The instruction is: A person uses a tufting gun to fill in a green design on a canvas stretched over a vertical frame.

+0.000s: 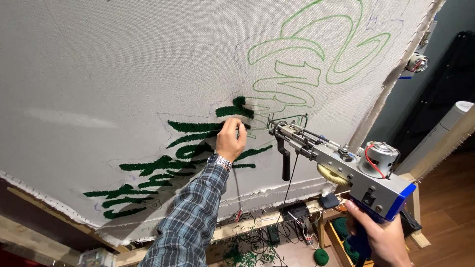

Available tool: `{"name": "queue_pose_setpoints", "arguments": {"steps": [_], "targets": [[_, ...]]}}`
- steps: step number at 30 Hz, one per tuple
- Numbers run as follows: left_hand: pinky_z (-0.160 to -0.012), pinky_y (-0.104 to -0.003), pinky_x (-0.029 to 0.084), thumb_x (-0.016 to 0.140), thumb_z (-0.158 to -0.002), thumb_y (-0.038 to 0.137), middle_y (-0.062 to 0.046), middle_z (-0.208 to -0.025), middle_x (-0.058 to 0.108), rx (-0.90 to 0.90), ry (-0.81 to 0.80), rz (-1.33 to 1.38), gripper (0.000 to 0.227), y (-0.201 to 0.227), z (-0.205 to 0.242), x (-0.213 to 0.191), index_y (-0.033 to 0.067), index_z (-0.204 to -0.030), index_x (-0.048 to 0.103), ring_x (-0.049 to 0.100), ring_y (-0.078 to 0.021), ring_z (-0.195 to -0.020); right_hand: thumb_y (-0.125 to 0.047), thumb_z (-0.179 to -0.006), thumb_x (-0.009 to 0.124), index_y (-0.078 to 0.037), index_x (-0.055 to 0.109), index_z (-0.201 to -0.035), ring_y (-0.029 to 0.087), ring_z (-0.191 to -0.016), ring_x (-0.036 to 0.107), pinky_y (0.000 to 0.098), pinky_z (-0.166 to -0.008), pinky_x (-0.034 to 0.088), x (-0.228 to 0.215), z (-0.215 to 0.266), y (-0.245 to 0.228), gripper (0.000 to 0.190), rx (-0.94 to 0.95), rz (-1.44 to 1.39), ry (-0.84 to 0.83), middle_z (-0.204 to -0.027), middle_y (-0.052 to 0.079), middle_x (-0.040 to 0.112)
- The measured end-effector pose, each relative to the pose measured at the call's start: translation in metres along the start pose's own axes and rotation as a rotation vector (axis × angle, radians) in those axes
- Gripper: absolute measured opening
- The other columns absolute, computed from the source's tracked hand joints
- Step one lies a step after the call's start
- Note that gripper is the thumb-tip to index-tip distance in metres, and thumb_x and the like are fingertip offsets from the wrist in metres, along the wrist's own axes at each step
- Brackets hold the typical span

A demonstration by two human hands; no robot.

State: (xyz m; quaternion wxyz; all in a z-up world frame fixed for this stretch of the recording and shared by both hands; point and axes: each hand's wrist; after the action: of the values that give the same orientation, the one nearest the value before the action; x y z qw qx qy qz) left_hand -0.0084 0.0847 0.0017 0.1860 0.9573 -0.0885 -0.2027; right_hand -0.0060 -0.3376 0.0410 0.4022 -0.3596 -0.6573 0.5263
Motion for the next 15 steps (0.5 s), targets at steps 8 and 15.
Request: {"name": "queue_pose_setpoints", "arguments": {"steps": [8, 15], "targets": [[-0.067, -0.035, 0.056, 0.073, -0.098, 0.027, -0.003, -0.094, 0.077, 0.091, 0.053, -0.185, 0.015, 0.007, -0.005, 0.015, 0.0125, -0.100, 0.075, 0.072, -0.0198, -0.081, 0.001, -0.090, 0.072, 0.002, 0.052, -0.088, 0.027, -0.040, 0.044, 0.0399, -0.040, 0.040, 0.008, -0.002, 0.008, 0.020, -0.029, -0.033, -0.009, -0.055, 0.016, 0.048], [-0.065, -0.038, 0.053, 0.069, -0.097, 0.027, -0.002, -0.096, 0.079, 0.000, 0.056, -0.288, 0.015, -0.010, -0.008, 0.038, 0.0161, -0.103, 0.078, 0.070, -0.0235, -0.081, 0.000, -0.092, 0.072, 0.003, 0.053, -0.085, 0.030, -0.042, 0.047, 0.0428, -0.042, 0.043, 0.008, -0.002, 0.007, 0.021, 0.004, 0.007, 0.002, -0.054, 0.018, 0.051]]}}
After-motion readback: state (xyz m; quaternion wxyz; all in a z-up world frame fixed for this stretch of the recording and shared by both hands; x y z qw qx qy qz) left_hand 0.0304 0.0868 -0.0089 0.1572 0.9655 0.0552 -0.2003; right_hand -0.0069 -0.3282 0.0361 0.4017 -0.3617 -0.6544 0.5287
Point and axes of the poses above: each hand's wrist, its own z-axis away from the middle knuckle, its own x-axis out of the palm, y = z × x
